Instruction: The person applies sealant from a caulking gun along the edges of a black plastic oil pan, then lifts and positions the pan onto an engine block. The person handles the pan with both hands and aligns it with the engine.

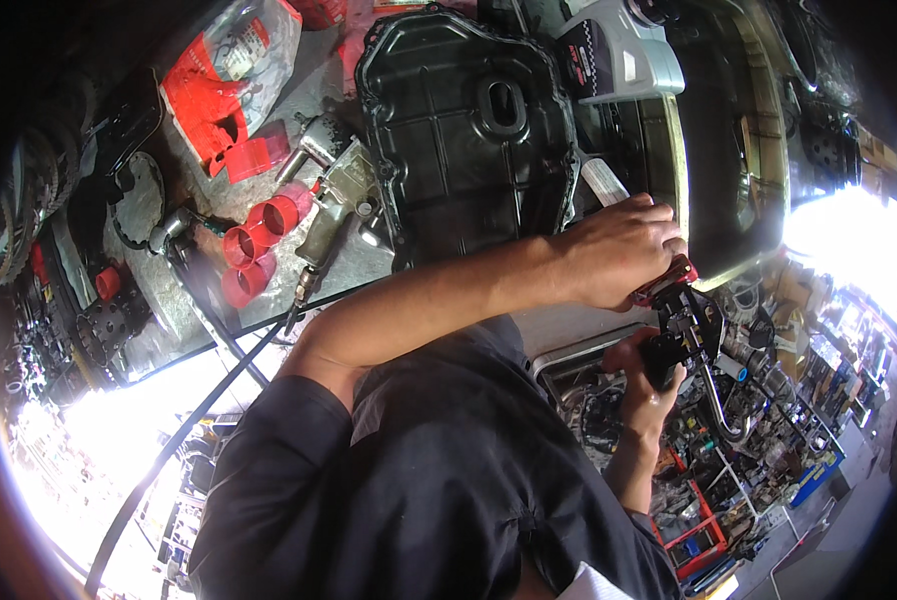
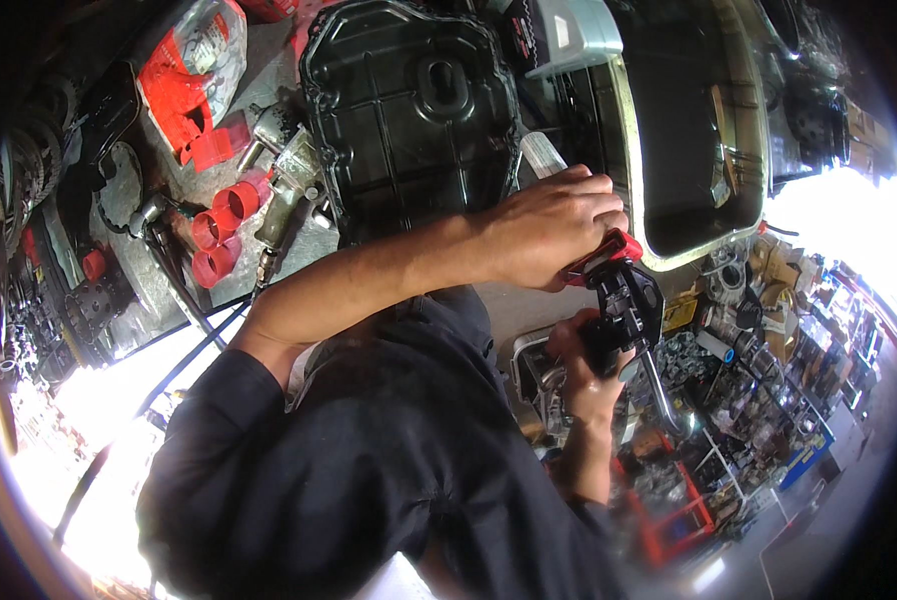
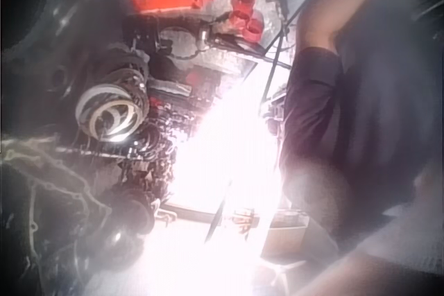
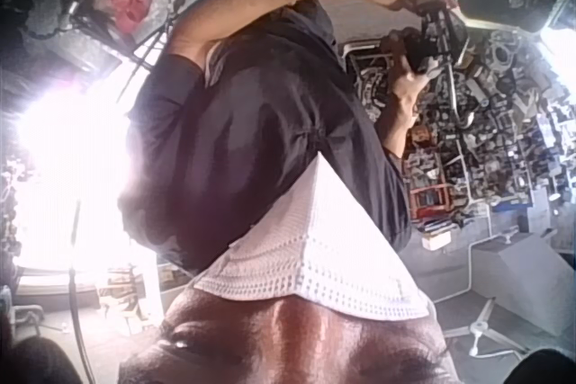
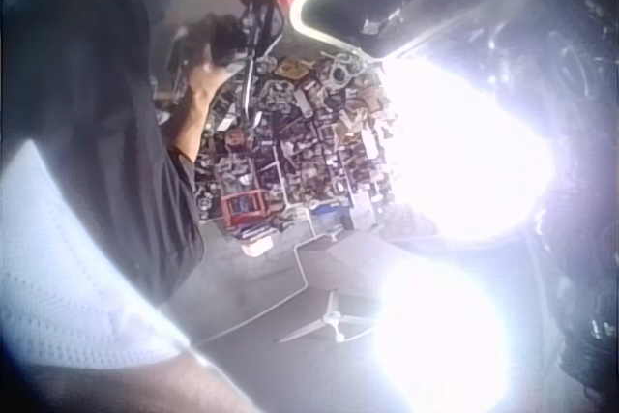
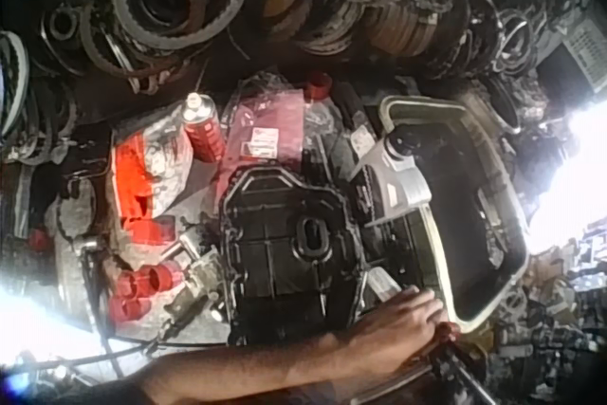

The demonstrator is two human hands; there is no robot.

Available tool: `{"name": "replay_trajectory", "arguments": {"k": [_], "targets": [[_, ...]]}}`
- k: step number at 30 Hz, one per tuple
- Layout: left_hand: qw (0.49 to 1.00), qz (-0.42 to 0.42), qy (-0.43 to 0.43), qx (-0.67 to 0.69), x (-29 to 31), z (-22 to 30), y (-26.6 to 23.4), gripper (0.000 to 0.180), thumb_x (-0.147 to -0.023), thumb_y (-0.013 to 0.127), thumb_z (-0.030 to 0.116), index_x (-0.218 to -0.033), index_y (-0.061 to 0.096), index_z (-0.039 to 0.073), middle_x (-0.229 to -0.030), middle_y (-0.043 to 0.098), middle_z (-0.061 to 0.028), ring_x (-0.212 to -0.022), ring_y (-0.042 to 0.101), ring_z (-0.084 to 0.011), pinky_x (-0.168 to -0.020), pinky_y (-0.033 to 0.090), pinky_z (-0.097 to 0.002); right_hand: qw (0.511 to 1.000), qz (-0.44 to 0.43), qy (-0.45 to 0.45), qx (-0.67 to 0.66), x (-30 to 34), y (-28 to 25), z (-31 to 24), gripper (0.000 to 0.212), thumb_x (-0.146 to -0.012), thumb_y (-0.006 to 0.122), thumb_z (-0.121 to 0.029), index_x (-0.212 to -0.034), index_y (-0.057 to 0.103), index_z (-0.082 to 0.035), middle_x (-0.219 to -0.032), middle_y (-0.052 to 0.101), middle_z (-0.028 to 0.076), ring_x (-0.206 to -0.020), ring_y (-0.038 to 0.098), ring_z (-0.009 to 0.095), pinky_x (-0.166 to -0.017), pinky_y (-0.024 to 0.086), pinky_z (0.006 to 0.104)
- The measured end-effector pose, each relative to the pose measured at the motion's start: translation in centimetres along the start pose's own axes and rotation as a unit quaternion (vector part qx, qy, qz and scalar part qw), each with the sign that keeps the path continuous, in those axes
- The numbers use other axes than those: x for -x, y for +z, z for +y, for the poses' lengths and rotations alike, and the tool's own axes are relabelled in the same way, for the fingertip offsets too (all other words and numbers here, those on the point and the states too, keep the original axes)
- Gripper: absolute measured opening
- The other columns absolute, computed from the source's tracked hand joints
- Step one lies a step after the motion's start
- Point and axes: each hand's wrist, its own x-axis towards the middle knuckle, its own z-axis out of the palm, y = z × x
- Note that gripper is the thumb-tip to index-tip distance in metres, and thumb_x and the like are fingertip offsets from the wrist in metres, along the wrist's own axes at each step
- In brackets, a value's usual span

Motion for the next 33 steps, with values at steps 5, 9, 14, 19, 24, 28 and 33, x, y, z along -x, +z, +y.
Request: {"name": "replay_trajectory", "arguments": {"k": [5,9,14,19,24,28,33], "targets": [[1.0,0.001,0.003,-0.017,-0.2,-0.5,-0.4,0.051,-0.061,0.084,0.01,-0.107,0.063,0.005,-0.111,0.064,-0.0082,-0.114,0.058,-0.0261,-0.106,0.044,-0.0419,0.999,-0.009,-0.015,-0.028,-0.5,0.7,-0.5,0.017,-0.091,0.069,0.003,-0.105,0.061,0.001,-0.077,0.064,0.006,-0.068,0.061,0.013,-0.063,0.05,0.0276],[1.0,0.011,0.01,-0.018,-0.4,-0.9,-0.7,0.049,-0.062,0.084,0.013,-0.106,0.066,0.002,-0.108,0.066,-0.0094,-0.113,0.06,-0.0262,-0.104,0.045,-0.0413,1.0,0.0,-0.007,0.007,-0.9,1.0,-0.8,0.016,-0.091,0.068,0.004,-0.105,0.061,0.001,-0.076,0.063,0.007,-0.068,0.061,0.014,-0.064,0.05,0.0282],[0.999,0.018,0.021,-0.034,-0.6,-1.5,-1.2,0.044,-0.064,0.082,0.015,-0.104,0.069,0.001,-0.107,0.068,-0.0105,-0.112,0.061,-0.0268,-0.101,0.046,-0.0412,0.999,-0.012,-0.02,-0.024,-1.4,1.7,-1.1,0.015,-0.091,0.067,0.006,-0.104,0.06,0.002,-0.074,0.061,0.007,-0.066,0.06,0.015,-0.063,0.049,0.029],[0.999,0.001,0.013,-0.031,-0.8,-2.1,-1.8,0.056,-0.057,0.085,0.008,-0.109,0.065,0.005,-0.11,0.066,-0.0069,-0.112,0.059,-0.0249,-0.103,0.045,-0.039,1.0,-0.005,-0.015,-0.007,-2.0,2.3,-1.6,0.015,-0.092,0.066,0.007,-0.104,0.059,0.002,-0.074,0.06,0.007,-0.064,0.058,0.016,-0.061,0.049,0.0304],[1.0,0.005,0.009,-0.027,-1.0,-2.7,-2.5,0.058,-0.056,0.085,0.009,-0.11,0.065,0.006,-0.11,0.066,-0.0069,-0.113,0.059,-0.0253,-0.104,0.045,-0.0394,0.999,-0.009,-0.019,-0.039,-2.9,2.8,-1.5,0.017,-0.091,0.067,0.008,-0.104,0.059,0.002,-0.074,0.057,0.006,-0.063,0.058,0.016,-0.06,0.047,0.0313],[0.999,-0.002,0.02,-0.038,-1.1,-3.1,-3.1,0.061,-0.055,0.084,0.009,-0.113,0.065,0.006,-0.113,0.066,-0.008,-0.115,0.058,-0.0257,-0.104,0.045,-0.0396,0.999,-0.007,-0.024,-0.044,-3.4,3.1,-1.4,0.017,-0.091,0.068,0.008,-0.105,0.06,0.002,-0.075,0.057,0.006,-0.063,0.057,0.017,-0.059,0.047,0.0316],[0.999,-0.014,0.007,-0.051,-1.1,-3.2,-3.9,0.061,-0.055,0.084,0.009,-0.114,0.067,0.002,-0.117,0.067,-0.0097,-0.117,0.058,-0.026,-0.105,0.044,-0.0391,0.998,-0.011,-0.021,-0.056,-3.8,3.4,-1.5,0.017,-0.092,0.07,0.007,-0.104,0.06,0.002,-0.076,0.059,0.006,-0.062,0.057,0.017,-0.059,0.047,0.0318]]}}
